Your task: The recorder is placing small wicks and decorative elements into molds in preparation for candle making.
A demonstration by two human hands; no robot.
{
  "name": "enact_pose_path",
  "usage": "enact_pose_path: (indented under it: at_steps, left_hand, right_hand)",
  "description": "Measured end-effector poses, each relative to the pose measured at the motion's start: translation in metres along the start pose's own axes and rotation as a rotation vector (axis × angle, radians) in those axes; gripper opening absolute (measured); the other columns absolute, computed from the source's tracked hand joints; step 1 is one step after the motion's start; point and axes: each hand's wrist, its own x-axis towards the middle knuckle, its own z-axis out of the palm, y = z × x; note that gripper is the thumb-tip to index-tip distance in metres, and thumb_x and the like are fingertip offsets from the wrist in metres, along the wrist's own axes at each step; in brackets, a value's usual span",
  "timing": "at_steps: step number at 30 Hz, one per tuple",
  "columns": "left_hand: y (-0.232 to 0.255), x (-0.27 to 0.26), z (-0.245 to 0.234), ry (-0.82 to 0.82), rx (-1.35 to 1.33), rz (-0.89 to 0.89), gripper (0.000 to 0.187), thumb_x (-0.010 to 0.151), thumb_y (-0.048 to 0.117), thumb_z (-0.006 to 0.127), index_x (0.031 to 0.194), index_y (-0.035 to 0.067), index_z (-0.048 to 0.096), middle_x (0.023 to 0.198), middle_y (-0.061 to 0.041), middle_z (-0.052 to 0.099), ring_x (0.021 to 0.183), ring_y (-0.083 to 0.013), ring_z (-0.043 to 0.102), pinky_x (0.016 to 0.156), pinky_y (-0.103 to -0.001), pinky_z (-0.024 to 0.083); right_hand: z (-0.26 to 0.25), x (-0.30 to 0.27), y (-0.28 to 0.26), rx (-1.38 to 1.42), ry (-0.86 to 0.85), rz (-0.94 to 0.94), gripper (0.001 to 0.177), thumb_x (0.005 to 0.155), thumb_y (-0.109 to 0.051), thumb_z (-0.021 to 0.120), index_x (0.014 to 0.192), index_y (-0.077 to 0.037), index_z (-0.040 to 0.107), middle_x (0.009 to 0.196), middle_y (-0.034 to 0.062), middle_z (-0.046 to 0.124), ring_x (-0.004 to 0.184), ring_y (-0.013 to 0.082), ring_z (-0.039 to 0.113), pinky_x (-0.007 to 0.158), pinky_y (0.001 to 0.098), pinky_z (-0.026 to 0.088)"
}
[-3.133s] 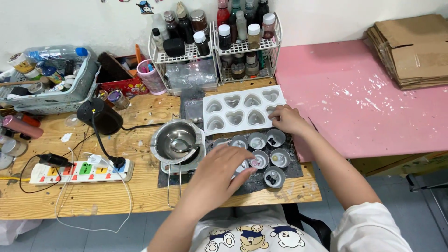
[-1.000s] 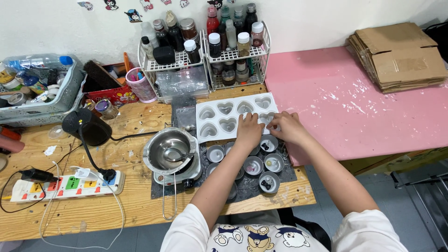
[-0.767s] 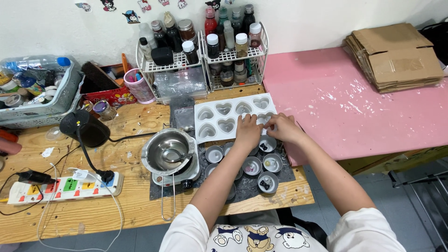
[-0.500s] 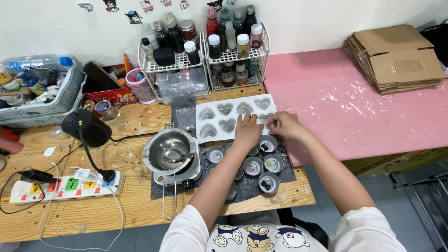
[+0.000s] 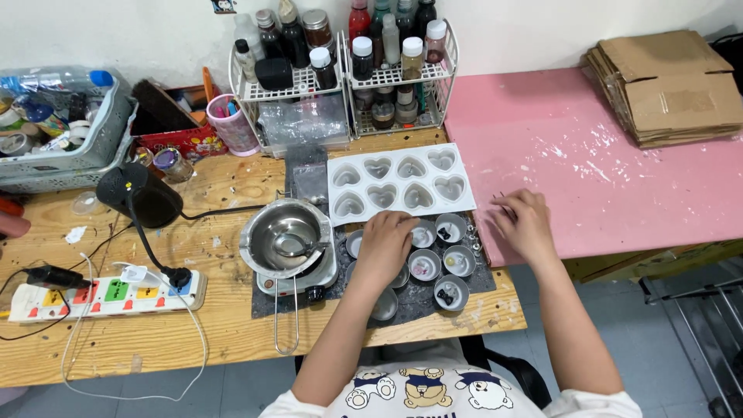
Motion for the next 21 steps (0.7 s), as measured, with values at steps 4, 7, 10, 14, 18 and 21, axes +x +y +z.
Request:
enact_pose_path:
  at_steps: [4,7,10,14,18,21]
  left_hand:
    - [0.017,-0.018,-0.02,-0.014,-0.051,-0.011,0.033,0.09,0.009,0.067,0.122,0.009,0.07,0.124,-0.007,0.064,0.122,-0.0297,0.054,0.107,-0.046,0.039]
    - [0.019,-0.026,-0.028,0.015,-0.069,-0.011,0.031,0.09,0.011,0.068,0.121,0.009,0.07,0.124,-0.007,0.064,0.124,-0.0295,0.054,0.107,-0.047,0.039]
    - [0.016,-0.034,-0.031,0.012,-0.033,-0.004,0.032,0.09,0.01,0.067,0.123,0.01,0.07,0.125,-0.007,0.064,0.124,-0.0298,0.054,0.108,-0.047,0.039]
    - [0.009,-0.041,-0.028,0.02,-0.024,0.0,0.034,0.088,0.009,0.067,0.122,0.011,0.07,0.125,-0.006,0.064,0.125,-0.0292,0.053,0.107,-0.048,0.038]
    - [0.003,-0.042,-0.023,0.017,-0.036,-0.007,0.031,0.089,0.01,0.068,0.12,0.01,0.07,0.124,-0.006,0.064,0.124,-0.0288,0.053,0.108,-0.048,0.038]
    - [0.0,-0.041,-0.018,0.014,-0.033,-0.03,0.03,0.089,0.012,0.068,0.119,0.01,0.07,0.123,-0.006,0.064,0.124,-0.0293,0.053,0.107,-0.049,0.038]
  right_hand:
    - [0.013,0.027,-0.017,0.191,-0.036,-0.222,0.02,0.084,-0.025,0.079,0.103,-0.019,0.081,0.103,0.0036,0.066,0.107,0.0279,0.056,0.101,0.0428,0.044]
    - [0.021,0.048,-0.037,0.193,-0.16,-0.35,0.02,0.084,-0.022,0.08,0.104,-0.02,0.083,0.099,0.0037,0.066,0.105,0.0274,0.055,0.097,0.0441,0.044]
    - [0.04,0.057,-0.036,0.172,-0.235,-0.366,0.02,0.078,-0.023,0.083,0.098,-0.02,0.084,0.097,0.0027,0.069,0.099,0.0278,0.055,0.092,0.044,0.043]
    - [0.063,0.06,-0.026,0.308,-0.25,-0.268,0.017,0.077,-0.028,0.084,0.092,-0.02,0.083,0.09,-0.0001,0.069,0.095,0.0228,0.057,0.092,0.0382,0.047]
    - [0.056,0.058,-0.033,0.204,-0.166,-0.333,0.01,0.078,-0.023,0.083,0.086,-0.016,0.082,0.089,0.0006,0.07,0.096,0.0233,0.057,0.093,0.0412,0.041]
    - [0.047,0.06,-0.039,0.106,-0.19,-0.425,0.011,0.082,-0.022,0.081,0.089,-0.015,0.08,0.091,0.0011,0.069,0.098,0.0226,0.057,0.091,0.0399,0.04]
